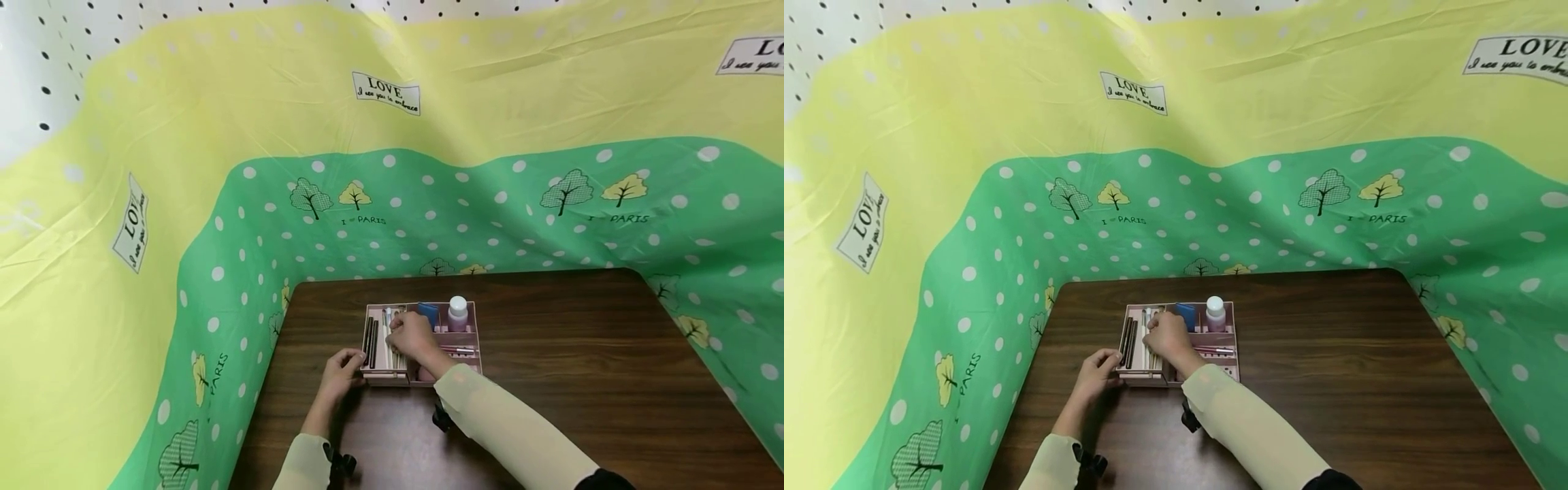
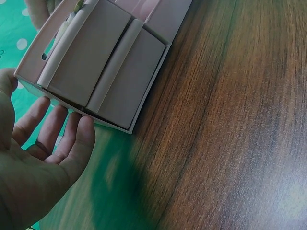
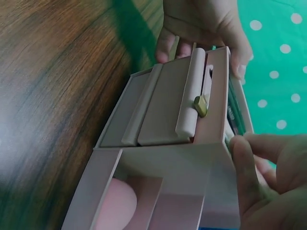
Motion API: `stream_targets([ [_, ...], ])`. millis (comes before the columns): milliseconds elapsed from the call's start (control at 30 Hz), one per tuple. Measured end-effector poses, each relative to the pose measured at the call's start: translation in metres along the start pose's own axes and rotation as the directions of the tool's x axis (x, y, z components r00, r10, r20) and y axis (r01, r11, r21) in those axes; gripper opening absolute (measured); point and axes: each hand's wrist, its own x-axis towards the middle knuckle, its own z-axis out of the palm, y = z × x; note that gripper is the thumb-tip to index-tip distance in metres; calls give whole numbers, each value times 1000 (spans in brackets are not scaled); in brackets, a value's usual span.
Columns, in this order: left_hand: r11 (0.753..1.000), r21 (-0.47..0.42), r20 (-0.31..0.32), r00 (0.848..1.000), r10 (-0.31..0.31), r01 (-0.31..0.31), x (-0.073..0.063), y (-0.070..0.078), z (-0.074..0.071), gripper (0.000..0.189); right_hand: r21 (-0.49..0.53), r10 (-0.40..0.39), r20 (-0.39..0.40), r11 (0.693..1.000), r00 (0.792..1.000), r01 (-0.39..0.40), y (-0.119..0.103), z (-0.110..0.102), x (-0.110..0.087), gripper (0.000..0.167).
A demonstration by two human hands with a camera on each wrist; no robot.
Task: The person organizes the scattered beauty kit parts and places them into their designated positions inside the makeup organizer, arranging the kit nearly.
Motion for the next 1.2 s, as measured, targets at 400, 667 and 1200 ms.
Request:
stream_targets([
  [400,1000,4,-37,999,1,-1,20,-33,-1,28,123,-55,76,991,996,45,7,-11,-11,36],
  [667,1000,10,-36,999,7,-7,20,-37,-3,27,177,-63,122,983,991,41,2,-21,-22,42],
  [1200,1000,7,-17,1000,-14,14,14,-30,-3,31,291,-62,133,956,989,21,17,-55,-43,44],
])
